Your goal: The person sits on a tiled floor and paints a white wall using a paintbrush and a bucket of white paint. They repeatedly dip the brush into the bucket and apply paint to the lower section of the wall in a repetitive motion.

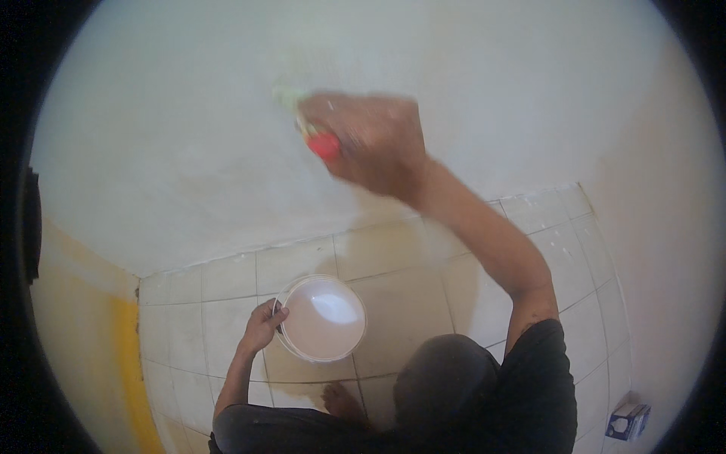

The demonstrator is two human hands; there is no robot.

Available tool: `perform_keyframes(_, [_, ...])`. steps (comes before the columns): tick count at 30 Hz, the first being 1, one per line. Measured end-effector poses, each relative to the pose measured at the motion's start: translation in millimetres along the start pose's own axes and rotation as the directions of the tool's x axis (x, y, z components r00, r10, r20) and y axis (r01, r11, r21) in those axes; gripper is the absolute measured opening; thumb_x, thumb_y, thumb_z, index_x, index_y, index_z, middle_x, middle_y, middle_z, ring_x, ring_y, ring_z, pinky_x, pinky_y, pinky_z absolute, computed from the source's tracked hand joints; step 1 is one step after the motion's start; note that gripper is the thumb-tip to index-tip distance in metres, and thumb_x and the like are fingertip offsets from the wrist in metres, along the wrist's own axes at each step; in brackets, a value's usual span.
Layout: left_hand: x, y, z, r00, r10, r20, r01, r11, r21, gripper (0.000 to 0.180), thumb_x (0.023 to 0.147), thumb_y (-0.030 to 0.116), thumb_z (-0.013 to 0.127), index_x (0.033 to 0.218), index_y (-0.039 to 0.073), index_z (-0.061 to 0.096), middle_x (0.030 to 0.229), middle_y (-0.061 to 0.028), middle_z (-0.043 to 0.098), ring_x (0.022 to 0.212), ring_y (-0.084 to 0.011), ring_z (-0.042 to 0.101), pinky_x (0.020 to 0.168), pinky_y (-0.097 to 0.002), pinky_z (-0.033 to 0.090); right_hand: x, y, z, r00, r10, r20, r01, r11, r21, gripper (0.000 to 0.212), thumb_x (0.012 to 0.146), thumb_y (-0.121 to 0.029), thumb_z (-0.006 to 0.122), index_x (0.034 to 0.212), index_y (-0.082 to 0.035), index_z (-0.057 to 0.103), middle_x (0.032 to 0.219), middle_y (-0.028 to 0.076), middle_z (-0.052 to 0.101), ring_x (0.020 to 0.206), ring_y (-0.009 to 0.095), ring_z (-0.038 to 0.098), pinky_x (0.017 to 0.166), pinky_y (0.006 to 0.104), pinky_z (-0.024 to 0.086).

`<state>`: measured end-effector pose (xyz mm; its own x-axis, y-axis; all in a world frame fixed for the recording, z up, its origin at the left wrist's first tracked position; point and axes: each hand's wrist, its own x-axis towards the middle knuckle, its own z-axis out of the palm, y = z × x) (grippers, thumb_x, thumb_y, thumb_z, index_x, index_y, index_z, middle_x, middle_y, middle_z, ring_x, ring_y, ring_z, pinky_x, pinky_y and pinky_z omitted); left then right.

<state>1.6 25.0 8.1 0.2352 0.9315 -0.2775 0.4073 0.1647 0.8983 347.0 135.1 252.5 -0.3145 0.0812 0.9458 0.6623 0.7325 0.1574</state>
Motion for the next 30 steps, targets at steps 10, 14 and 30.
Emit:
perform_keyframes(10, [-2,8,-14,0.995,0.099,0.023,-0.102,0.942,0.321,0.032,0.092,0.031,0.063,0.087,0.000,0.059,0.069,-0.0102,0.059,0.063,-0.0183,0.056,0.063,-0.0347,0.047,-172,-163,18,0.377,0.547,0.747,-0.880,0.463,0.105,0.023,0.080,-0.025,0.076,0.088,-0.004,0.071,0.066,0.010,0.068,0.056,0.016,0.061,0.053,0.0289,0.049])
perform_keyframes(14, [1,2,-18,0.993,0.047,0.105,-0.084,0.919,0.386,0.038,0.092,0.038,0.060,0.089,-0.001,0.061,0.077,-0.0180,0.061,0.070,-0.0297,0.059,0.069,-0.0397,0.047,-210,-186,44,0.229,0.558,0.798,-0.911,0.413,-0.028,0.027,0.078,-0.030,0.075,0.084,-0.005,0.069,0.068,0.018,0.067,0.064,0.035,0.067,0.059,0.0403,0.053])
perform_keyframes(30, [22,31,11,0.983,-0.067,0.172,-0.015,0.900,0.436,0.042,0.090,0.040,0.057,0.100,0.000,0.066,0.091,-0.0211,0.067,0.087,-0.0375,0.064,0.079,-0.0446,0.049,-276,-188,80,0.212,0.496,0.842,-0.811,0.570,-0.131,0.044,0.077,-0.025,0.079,0.107,0.002,0.062,0.071,0.022,0.067,0.066,0.037,0.069,0.059,0.0407,0.054])
